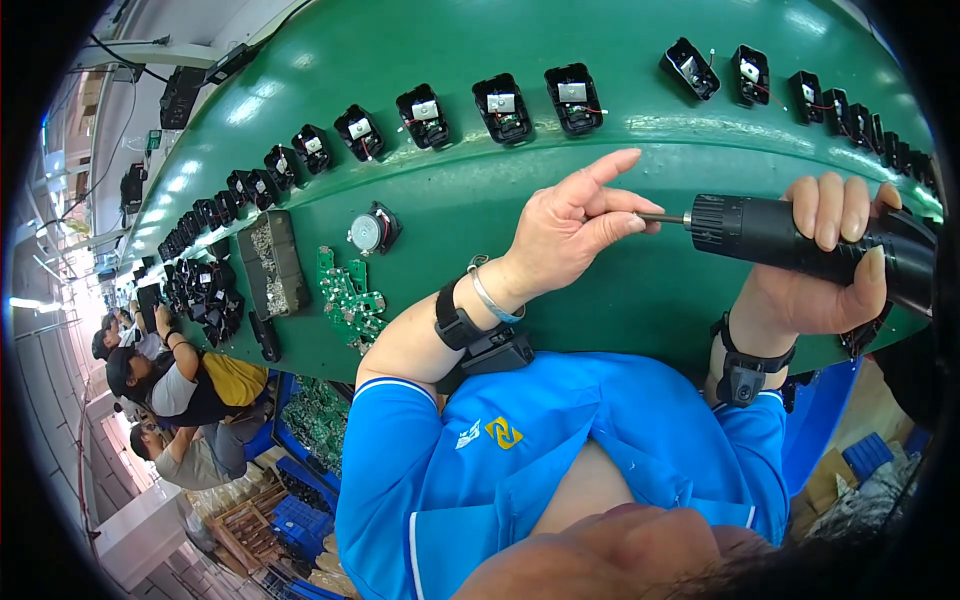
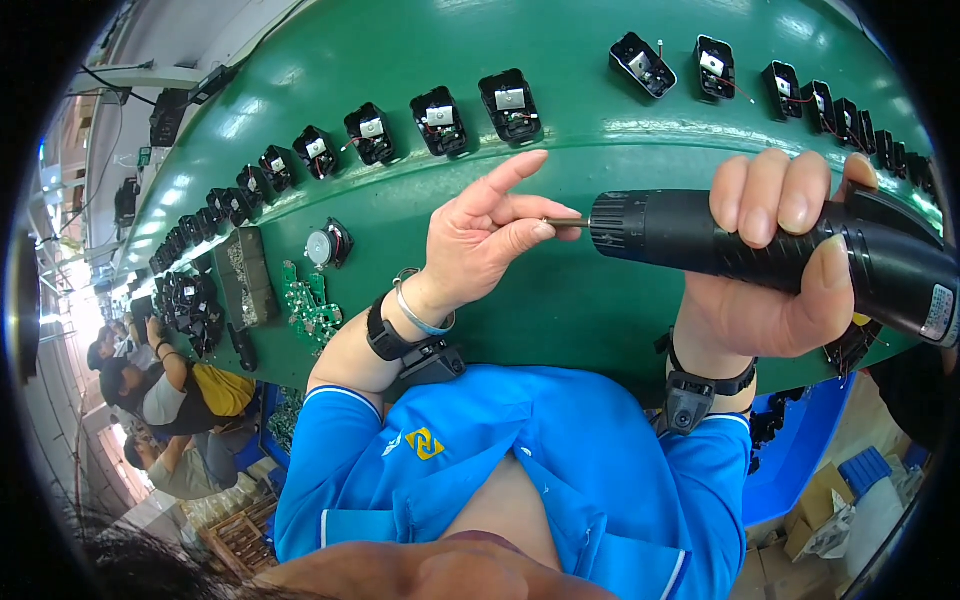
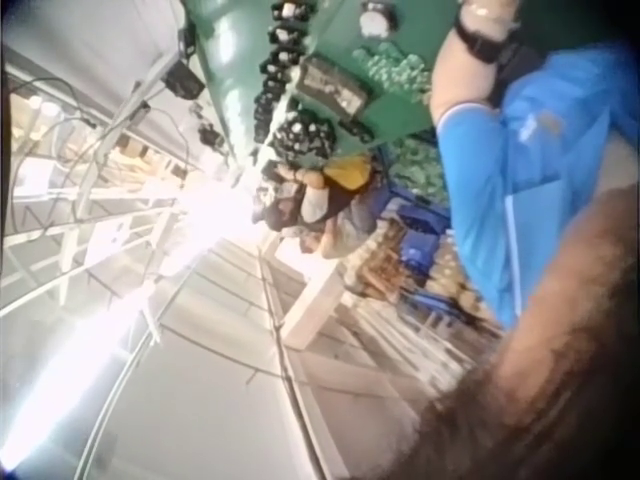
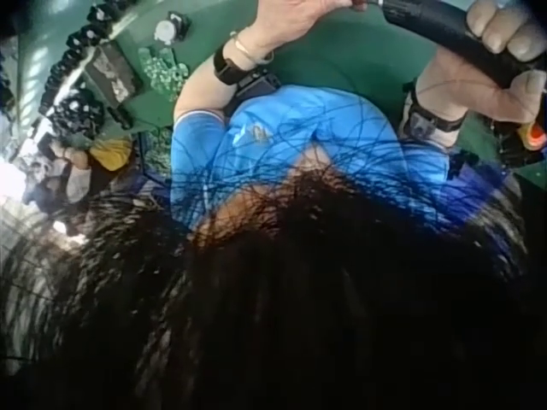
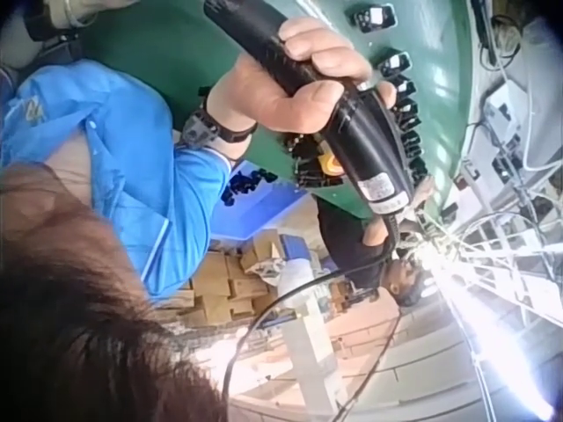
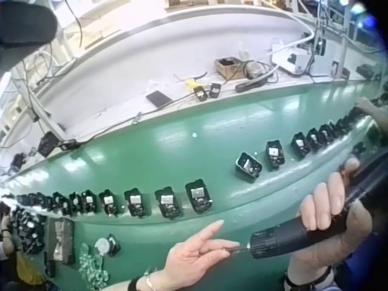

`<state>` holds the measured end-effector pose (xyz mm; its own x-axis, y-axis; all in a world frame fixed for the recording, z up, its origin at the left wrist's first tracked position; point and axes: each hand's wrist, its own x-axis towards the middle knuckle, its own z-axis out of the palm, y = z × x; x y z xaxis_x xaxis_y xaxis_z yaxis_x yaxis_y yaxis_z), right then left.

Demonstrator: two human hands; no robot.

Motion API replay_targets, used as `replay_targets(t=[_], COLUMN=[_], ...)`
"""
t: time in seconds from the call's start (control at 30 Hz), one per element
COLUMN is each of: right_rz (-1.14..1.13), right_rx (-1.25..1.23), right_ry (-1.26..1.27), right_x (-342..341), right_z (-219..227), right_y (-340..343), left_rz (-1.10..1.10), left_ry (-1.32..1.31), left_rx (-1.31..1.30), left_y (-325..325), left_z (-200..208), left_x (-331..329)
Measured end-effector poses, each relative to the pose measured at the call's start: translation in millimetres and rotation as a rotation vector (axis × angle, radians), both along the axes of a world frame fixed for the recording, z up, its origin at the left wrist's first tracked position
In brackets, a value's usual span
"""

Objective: The person picks up a screw by hand, places it into a black housing, and secures it using a power screwdriver, repeating this for several housings before picking up a green circuit board.

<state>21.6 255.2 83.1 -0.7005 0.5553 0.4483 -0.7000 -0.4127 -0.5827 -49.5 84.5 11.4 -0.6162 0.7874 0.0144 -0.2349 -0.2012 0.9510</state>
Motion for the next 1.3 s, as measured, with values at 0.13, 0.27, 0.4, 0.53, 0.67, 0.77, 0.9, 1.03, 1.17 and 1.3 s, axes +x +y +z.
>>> replay_targets(t=[0.13,0.27,0.4,0.53,0.67,0.77,0.9,1.03,1.17,1.3], right_rz=[0.009,0.016,0.018,-0.124,-0.296,-0.412,-0.483,-0.502,-0.394,-0.314], right_rx=[0.007,0.009,0.036,0.016,-0.107,-0.151,-0.153,-0.083,-0.088,-0.017], right_ry=[0.007,0.006,0.012,0.063,0.073,0.036,0.023,-0.052,-0.06,-0.047], right_x=[0,1,5,14,32,40,37,35,31,25], right_z=[0,2,5,14,25,26,27,23,23,17], right_y=[2,5,12,31,59,73,70,74,71,69], left_rz=[-0.013,-0.08,-0.19,0.072,0.159,0.126,0.136,0.131,0.08,-0.094], left_ry=[-0.055,-0.096,0.151,0.811,1.218,1.279,1.268,1.258,1.2,1.154], left_rx=[0.058,0.074,-0.041,-0.218,-0.504,-0.607,-0.902,-0.954,-0.779,-0.647], left_y=[2,4,12,33,92,128,155,164,151,116], left_z=[-1,0,11,22,16,-1,-21,-30,-26,-20], left_x=[0,-1,-9,-38,-58,-57,-58,-60,-67,-75])
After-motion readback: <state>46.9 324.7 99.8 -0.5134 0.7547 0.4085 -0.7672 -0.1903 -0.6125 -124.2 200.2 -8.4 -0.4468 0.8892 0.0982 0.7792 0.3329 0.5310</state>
